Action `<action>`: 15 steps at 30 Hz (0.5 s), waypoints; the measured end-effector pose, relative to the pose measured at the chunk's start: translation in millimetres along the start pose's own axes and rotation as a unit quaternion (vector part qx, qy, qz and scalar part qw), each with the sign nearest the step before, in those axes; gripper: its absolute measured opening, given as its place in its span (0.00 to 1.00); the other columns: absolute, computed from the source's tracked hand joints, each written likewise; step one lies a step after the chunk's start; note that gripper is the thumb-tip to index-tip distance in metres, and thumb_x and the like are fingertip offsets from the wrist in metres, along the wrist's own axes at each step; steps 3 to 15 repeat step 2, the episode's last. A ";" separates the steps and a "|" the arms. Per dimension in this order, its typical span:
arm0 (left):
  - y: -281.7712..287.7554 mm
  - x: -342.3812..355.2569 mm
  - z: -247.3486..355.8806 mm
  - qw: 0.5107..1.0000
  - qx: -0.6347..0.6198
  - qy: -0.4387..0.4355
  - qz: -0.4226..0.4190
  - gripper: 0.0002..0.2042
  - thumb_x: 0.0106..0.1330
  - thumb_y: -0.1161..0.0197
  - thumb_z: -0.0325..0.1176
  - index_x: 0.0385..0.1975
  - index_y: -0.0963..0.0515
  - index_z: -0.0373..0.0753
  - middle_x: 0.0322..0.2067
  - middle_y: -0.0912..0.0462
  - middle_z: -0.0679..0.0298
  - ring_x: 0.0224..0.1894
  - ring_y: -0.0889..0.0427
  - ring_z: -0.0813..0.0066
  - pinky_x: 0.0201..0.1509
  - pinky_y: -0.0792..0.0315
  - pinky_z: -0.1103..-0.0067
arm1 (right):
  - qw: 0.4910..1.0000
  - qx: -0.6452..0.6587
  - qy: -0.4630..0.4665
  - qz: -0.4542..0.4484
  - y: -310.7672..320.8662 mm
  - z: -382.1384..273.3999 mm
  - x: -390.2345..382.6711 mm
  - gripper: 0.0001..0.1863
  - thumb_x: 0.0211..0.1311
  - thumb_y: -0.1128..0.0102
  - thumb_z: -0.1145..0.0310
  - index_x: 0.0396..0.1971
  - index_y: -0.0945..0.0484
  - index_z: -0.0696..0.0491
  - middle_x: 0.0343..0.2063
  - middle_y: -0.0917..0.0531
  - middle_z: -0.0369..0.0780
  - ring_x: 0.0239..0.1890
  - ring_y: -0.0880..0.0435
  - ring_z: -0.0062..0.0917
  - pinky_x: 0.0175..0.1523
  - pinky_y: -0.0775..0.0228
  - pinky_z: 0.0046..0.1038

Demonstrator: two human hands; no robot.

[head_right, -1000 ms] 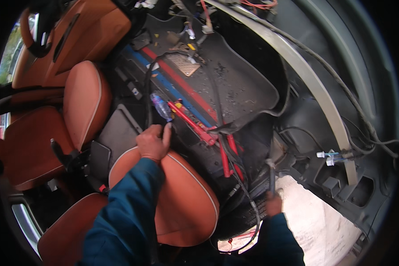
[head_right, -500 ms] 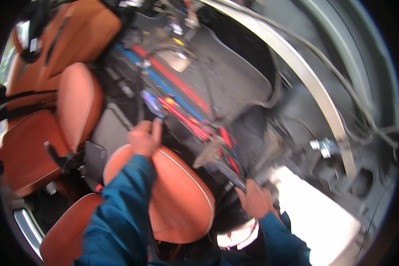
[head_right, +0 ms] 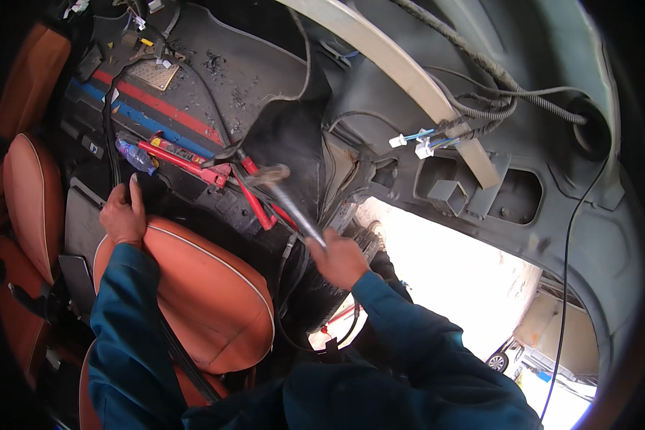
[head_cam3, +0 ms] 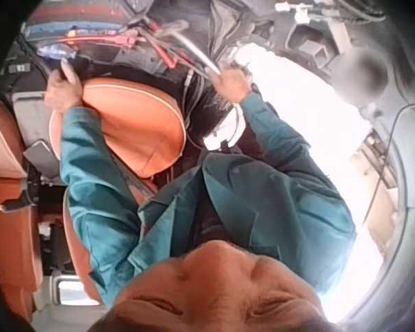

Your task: The person works inside a white car with the hood open, manipulating red and blue cables and a black plastic interior panel. They use a hammer to tap the panel and a chain to pull or adjust components. The person repeatedly reaches into the footwell area, adjusts the panel, and hammers it into place.

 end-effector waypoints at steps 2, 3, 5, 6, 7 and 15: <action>-0.5 -1.3 -1.1 1.000 -0.001 0.004 0.003 0.25 0.77 0.33 0.54 0.22 0.23 0.40 0.25 0.16 0.53 0.28 0.15 0.44 0.33 0.24 0.56 | 0.998 0.014 0.051 -0.031 8.7 -40.1 5.5 0.26 0.78 0.35 0.48 0.50 0.26 0.60 0.32 0.14 0.64 0.37 0.13 0.66 0.45 0.20 0.59; -0.5 -1.3 -1.1 1.000 -0.001 0.004 0.003 0.25 0.77 0.33 0.54 0.22 0.23 0.40 0.25 0.16 0.53 0.28 0.15 0.44 0.33 0.24 0.56 | 0.998 0.014 0.051 -0.031 8.7 -40.1 5.5 0.26 0.78 0.35 0.48 0.50 0.26 0.60 0.32 0.14 0.64 0.37 0.13 0.66 0.45 0.20 0.59; -0.5 -1.3 -1.1 1.000 -0.001 0.004 0.003 0.25 0.77 0.33 0.54 0.22 0.23 0.40 0.25 0.16 0.53 0.28 0.15 0.44 0.33 0.24 0.56 | 0.998 0.014 0.051 -0.031 8.7 -40.1 5.5 0.26 0.78 0.35 0.48 0.50 0.26 0.60 0.32 0.14 0.64 0.37 0.13 0.66 0.45 0.20 0.59; -0.5 -1.3 -1.1 1.000 -0.001 0.004 0.003 0.25 0.77 0.33 0.54 0.22 0.23 0.40 0.25 0.16 0.53 0.28 0.15 0.44 0.33 0.24 0.56 | 0.998 0.014 0.051 -0.031 8.7 -40.1 5.5 0.26 0.78 0.35 0.48 0.50 0.26 0.60 0.32 0.14 0.64 0.37 0.13 0.66 0.45 0.20 0.59; -0.5 -1.3 -1.1 1.000 -0.001 0.004 0.003 0.25 0.77 0.33 0.54 0.22 0.23 0.40 0.25 0.16 0.53 0.28 0.15 0.44 0.33 0.24 0.56 | 0.998 0.014 0.051 -0.031 8.7 -40.1 5.5 0.26 0.78 0.35 0.48 0.50 0.26 0.60 0.32 0.14 0.64 0.37 0.13 0.66 0.45 0.20 0.59; -0.5 -1.3 -1.1 1.000 -0.001 0.004 0.003 0.25 0.77 0.33 0.54 0.22 0.23 0.40 0.25 0.16 0.53 0.28 0.15 0.44 0.33 0.24 0.56 | 0.998 0.014 0.051 -0.031 8.7 -40.1 5.5 0.26 0.78 0.35 0.48 0.50 0.26 0.60 0.32 0.14 0.64 0.37 0.13 0.66 0.45 0.20 0.59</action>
Point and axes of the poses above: each hand's wrist, its own x-axis towards the middle knuckle, its own y-axis out of the back of the hand, z = x × y, the point moved 5 cm from there along x, towards the middle knuckle
